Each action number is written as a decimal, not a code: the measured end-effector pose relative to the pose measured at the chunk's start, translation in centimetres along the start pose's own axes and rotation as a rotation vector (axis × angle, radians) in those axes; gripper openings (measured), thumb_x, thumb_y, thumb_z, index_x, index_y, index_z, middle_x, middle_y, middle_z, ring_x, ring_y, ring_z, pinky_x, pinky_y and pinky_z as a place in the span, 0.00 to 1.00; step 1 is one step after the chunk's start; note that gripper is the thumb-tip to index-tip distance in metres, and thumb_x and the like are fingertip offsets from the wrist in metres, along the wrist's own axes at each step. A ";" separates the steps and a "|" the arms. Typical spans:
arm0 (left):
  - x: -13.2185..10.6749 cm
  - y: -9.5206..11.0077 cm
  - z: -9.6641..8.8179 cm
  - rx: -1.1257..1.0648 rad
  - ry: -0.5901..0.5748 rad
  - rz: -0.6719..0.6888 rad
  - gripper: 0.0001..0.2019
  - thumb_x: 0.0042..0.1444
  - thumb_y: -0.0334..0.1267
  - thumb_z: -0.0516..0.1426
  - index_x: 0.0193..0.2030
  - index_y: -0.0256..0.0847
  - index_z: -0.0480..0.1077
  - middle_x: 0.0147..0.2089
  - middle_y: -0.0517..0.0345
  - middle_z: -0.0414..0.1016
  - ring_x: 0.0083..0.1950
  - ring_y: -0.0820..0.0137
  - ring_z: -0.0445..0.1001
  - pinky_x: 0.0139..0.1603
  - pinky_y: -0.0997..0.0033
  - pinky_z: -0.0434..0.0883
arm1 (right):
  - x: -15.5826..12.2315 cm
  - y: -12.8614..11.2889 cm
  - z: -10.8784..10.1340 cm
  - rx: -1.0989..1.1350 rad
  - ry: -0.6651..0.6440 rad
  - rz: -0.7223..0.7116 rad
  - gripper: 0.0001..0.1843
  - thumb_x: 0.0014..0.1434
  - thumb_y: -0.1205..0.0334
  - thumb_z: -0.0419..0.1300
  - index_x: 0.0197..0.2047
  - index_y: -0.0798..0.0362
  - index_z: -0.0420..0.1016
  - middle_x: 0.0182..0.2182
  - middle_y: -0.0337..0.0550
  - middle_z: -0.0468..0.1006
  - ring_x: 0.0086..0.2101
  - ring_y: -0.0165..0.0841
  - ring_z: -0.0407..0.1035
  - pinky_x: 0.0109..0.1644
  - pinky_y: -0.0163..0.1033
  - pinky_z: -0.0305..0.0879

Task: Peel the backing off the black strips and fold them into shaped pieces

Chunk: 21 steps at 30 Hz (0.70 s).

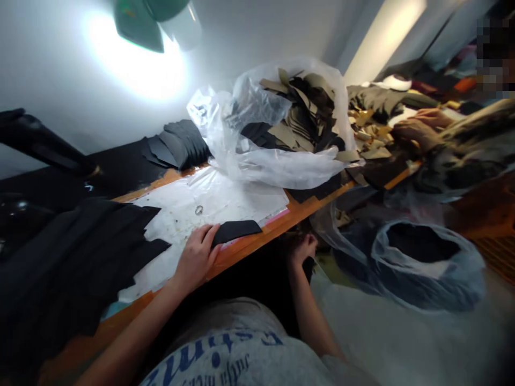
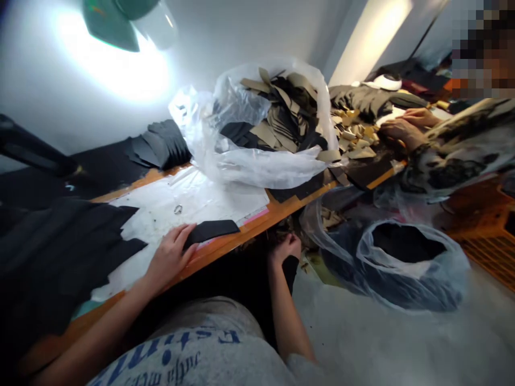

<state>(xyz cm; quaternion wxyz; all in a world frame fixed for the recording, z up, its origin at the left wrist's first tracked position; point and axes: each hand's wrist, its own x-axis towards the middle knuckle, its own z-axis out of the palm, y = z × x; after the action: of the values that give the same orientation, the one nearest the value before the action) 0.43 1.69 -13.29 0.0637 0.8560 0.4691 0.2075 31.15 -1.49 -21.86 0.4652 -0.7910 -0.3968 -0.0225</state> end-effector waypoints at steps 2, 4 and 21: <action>0.1 0.1 -0.2 -0.037 0.028 0.019 0.24 0.67 0.36 0.56 0.68 0.37 0.61 0.58 0.43 0.69 0.58 0.60 0.73 0.60 0.58 0.75 | 0.1 -1.5 -1.9 0.053 0.143 -0.025 0.22 0.77 0.55 0.38 0.56 0.60 0.65 0.41 0.53 0.71 0.35 0.36 0.69 0.36 0.41 0.69; 0.1 0.4 -0.4 -0.047 0.047 0.112 0.24 0.67 0.32 0.55 0.69 0.38 0.60 0.56 0.44 0.69 0.54 0.63 0.75 0.55 0.63 0.77 | 0.0 -4.3 -3.3 0.136 0.165 -0.143 0.20 0.75 0.55 0.41 0.53 0.58 0.66 0.42 0.56 0.72 0.40 0.41 0.70 0.43 0.45 0.70; -4.3 -2.0 -7.7 -0.154 0.382 -0.241 0.08 0.71 0.39 0.53 0.47 0.40 0.72 0.39 0.57 0.81 0.39 0.72 0.81 0.40 0.75 0.74 | -0.7 -23.9 2.8 0.198 -0.785 -1.137 0.25 0.74 0.48 0.52 0.30 0.53 0.73 0.23 0.40 0.77 0.25 0.30 0.68 0.33 0.37 0.51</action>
<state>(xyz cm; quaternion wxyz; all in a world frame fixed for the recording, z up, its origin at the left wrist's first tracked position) -6.39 -1.44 -8.21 0.0632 0.7317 0.5540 0.3920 14.22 6.23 -6.57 0.2734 -0.3642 -0.8882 0.0611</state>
